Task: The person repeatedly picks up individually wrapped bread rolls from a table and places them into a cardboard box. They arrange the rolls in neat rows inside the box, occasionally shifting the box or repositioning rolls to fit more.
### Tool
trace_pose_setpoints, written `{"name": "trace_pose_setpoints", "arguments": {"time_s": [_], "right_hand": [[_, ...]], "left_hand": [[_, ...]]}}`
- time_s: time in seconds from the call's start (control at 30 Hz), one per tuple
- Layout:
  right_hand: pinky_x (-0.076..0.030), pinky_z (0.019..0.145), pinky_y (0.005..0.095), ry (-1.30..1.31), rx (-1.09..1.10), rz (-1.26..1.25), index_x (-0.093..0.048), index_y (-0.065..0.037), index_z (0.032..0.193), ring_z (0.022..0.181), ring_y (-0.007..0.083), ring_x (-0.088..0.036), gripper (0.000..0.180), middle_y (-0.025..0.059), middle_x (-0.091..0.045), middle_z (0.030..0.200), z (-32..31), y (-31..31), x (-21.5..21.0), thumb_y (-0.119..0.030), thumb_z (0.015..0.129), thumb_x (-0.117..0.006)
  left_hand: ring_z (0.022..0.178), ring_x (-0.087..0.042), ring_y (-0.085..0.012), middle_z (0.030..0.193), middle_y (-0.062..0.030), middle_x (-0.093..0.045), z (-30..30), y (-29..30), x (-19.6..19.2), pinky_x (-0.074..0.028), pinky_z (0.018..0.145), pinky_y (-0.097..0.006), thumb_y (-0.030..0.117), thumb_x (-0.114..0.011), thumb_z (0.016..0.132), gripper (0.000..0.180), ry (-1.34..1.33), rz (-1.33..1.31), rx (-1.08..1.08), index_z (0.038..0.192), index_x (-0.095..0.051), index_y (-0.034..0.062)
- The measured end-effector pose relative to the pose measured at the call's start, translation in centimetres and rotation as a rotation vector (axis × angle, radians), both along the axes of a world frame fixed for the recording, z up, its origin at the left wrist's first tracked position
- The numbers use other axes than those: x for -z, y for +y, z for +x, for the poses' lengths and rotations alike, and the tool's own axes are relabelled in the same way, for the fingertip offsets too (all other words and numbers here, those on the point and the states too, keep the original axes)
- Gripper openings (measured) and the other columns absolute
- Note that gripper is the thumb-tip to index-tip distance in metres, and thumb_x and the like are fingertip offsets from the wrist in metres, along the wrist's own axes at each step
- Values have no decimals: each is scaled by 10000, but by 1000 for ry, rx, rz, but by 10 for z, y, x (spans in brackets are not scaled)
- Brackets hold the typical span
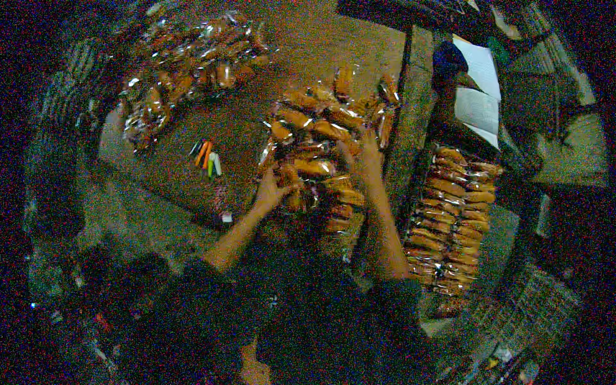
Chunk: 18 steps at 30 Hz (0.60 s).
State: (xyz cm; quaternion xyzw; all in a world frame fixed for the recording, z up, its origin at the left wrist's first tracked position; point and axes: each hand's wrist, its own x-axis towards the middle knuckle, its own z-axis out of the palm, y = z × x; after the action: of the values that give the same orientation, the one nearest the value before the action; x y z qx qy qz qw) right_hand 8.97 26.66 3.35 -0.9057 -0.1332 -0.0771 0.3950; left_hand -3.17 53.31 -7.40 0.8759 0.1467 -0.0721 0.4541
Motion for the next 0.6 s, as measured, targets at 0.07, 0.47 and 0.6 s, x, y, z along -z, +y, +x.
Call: {"name": "trace_pose_setpoints", "arguments": {"time_s": [0.07,0.47,0.6], "right_hand": [[-441,1042,421,20,-10,39,-554,-27,1333,1229,334,-554,454,189,-580,1289,5,-7,-11,-230,955,-702],[-525,968,340,370,181,482,-646,-49,1272,1072,186,-661,294,79,-696,1193,-99,-70,-75,-198,1020,-635],[-521,971,352,223,267,249,-639,-50,1283,1079,202,-657,310,91,-689,1203,-104,-100,-185,-204,1014,-640]], "left_hand": [[1352,-454,-418,1421,-270,-491,-41,1,20,-426,1081,-476,546,-817,789,960,-122,413,-8,1448,-403,-17],[1018,-630,-224,1166,-130,-652,-43,90,-157,-506,914,-368,382,-629,1014,510,-346,-383,-215,1344,-513,11],[1018,-630,-228,1164,-131,-650,-48,109,-316,-506,913,-370,390,-634,1008,513,-681,-159,197,1334,-520,10]]}}
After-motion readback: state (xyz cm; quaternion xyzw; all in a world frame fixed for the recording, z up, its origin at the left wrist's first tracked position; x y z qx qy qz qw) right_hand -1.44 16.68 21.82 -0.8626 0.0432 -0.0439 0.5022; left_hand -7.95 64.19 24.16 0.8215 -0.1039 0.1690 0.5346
